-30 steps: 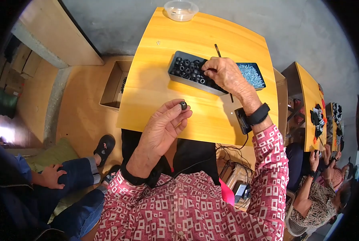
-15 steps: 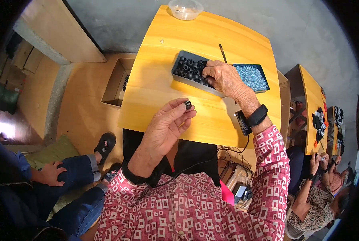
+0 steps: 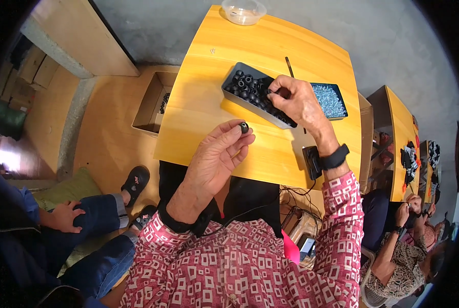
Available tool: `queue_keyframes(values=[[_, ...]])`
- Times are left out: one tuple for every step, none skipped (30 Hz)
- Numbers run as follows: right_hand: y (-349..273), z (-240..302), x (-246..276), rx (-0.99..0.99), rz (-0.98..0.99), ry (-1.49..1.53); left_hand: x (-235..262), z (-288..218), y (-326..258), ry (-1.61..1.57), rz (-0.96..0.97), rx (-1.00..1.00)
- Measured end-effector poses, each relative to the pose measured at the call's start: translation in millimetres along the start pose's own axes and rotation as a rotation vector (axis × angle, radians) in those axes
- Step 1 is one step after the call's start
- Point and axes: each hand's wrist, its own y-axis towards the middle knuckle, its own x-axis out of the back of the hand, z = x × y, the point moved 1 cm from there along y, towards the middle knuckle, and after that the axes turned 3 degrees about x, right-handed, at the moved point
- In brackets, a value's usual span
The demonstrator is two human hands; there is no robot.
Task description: The person assembles small plastic components by hand, likely valves or connectors, using o-rings.
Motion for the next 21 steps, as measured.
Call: queue_keyframes(values=[[-8,10,2,0.014,-0.010,0.004,-2,-1,2,-0.014,-0.015,-0.018],[-15,20,0,0.020,-0.002,0.009,-2,-2,5,-0.016,-0.023,-0.026],[-22,31,-4,0.137,-0.020,-0.012,-2,-4,10,-0.042,-0.040,-0.082],[-31,40,-7,0.249,-0.041,-0.039,-5,-4,16,-0.069,-0.052,-0.132],[-38,47,-15,0.351,-0.063,-0.126,-9,-3,22,-0.071,-0.057,-0.133],[-45,54,-24,0.408,-0.052,-0.288,-13,-2,29,-0.096,-0.052,-0.156],[-50,66,-30,0.439,-0.053,-0.370,-16,-1,35,-0.118,-0.047,-0.178],[-53,78,-35,0.474,-0.052,-0.450,-11,-1,40,-0.119,-0.055,-0.184],[-55,77,-44,0.472,-0.024,-0.526,-3,0,46,-0.111,0.000,-0.205],[-57,74,-49,0.470,-0.025,-0.526,-2,1,49,-0.102,0.062,-0.218],[-59,72,-55,0.453,-0.059,-0.561,-2,3,49,-0.099,0.062,-0.213],[-60,71,-57,0.437,-0.093,-0.596,-1,3,48,-0.098,0.061,-0.213],[-62,70,-56,0.429,-0.070,-0.602,0,3,47,-0.102,0.049,-0.199],[-62,68,-55,0.430,-0.070,-0.601,1,2,45,-0.105,0.038,-0.184],[-63,66,-55,0.477,-0.085,-0.579,1,2,44,-0.105,0.038,-0.185],[-65,65,-54,0.523,-0.099,-0.556,0,1,43,-0.097,0.049,-0.185],[-65,64,-53,0.522,-0.098,-0.555,-1,2,41,-0.089,0.061,-0.184],[-66,65,-50,0.534,-0.084,-0.516,-2,3,40,-0.090,0.061,-0.183],[-66,66,-49,0.546,-0.070,-0.476,-3,4,39,-0.086,0.063,-0.189],[-65,67,-49,0.546,-0.070,-0.476,-5,4,37,-0.082,0.066,-0.196],[-65,68,-49,0.568,-0.067,-0.428,-7,5,36,-0.081,0.066,-0.196]])
